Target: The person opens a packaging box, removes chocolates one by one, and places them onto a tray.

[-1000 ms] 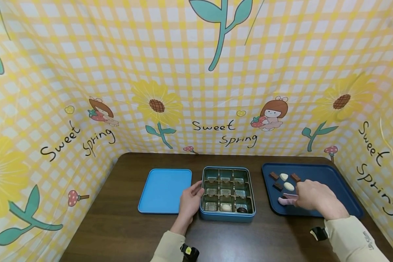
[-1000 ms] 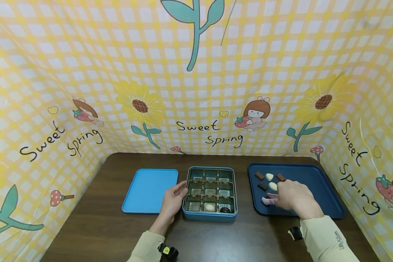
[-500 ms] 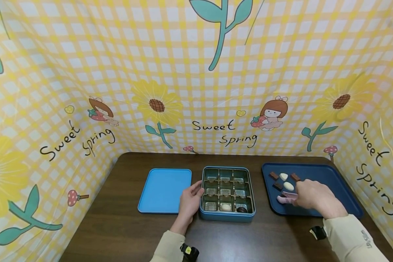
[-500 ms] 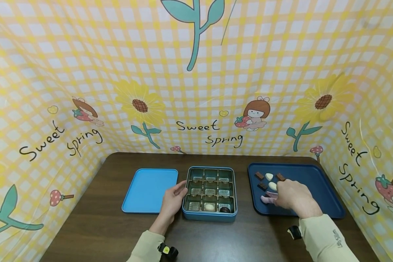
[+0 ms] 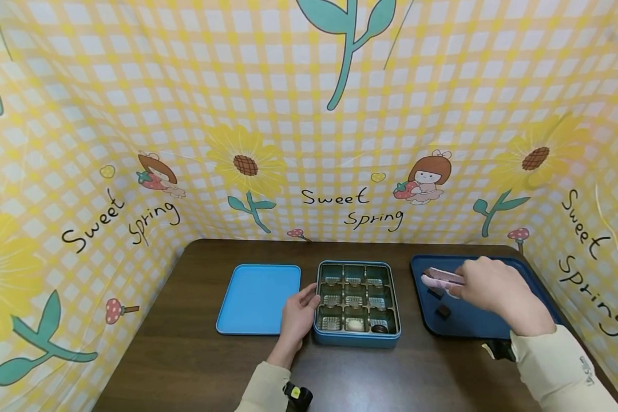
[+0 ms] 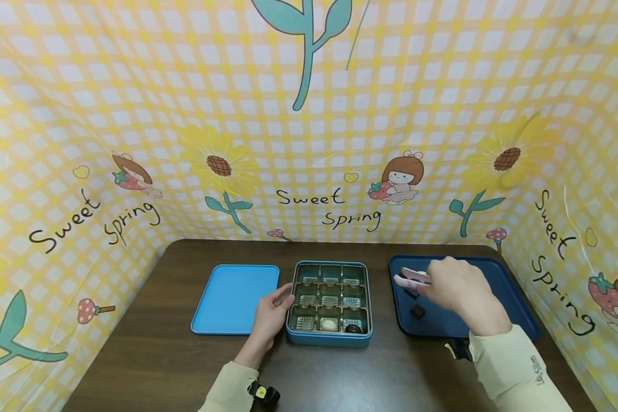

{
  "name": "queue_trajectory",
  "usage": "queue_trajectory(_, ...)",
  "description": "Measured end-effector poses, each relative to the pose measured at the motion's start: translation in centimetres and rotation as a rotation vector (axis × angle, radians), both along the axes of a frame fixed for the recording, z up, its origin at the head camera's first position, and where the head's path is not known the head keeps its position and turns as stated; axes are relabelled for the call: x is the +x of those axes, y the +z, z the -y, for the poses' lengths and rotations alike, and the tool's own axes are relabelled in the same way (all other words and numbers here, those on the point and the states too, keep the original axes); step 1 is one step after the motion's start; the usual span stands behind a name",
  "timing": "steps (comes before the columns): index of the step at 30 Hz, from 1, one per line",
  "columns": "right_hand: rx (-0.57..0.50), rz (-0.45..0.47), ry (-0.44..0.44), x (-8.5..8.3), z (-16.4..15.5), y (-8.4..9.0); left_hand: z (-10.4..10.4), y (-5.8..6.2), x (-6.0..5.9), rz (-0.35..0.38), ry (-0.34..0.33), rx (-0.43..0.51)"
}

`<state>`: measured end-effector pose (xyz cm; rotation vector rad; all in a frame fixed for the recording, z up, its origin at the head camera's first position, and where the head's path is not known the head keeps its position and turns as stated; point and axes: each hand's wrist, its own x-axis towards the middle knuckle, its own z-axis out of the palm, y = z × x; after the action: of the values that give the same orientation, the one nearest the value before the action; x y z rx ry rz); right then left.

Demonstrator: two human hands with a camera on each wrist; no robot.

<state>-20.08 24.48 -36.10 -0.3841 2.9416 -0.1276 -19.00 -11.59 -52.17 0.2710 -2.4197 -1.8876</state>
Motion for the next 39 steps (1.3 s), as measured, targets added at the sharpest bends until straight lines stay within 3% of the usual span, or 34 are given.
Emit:
queue_trajectory(5,-0.03,-0.053,0.069,0.6,2.8,1.3,0.0,0.0,0.0,-0.009,0.0,-0.011)
queue_trajectory(10,-0.039,-0.08,0.13,1.1,5.6,1.4,0.0,0.0,0.0,-0.012,-0.002,-0.014)
queue_trajectory(23,0.008,-0.083,0.298,1.9,11.2,-1.5,0.0,-0.1,0.2,-0.007,-0.008,-0.014)
queue_trajectory(39,0.145,-0.102,0.358,2.1,13.5,-4.1,0.1,0.0,0.2,-0.005,-0.015,-0.013)
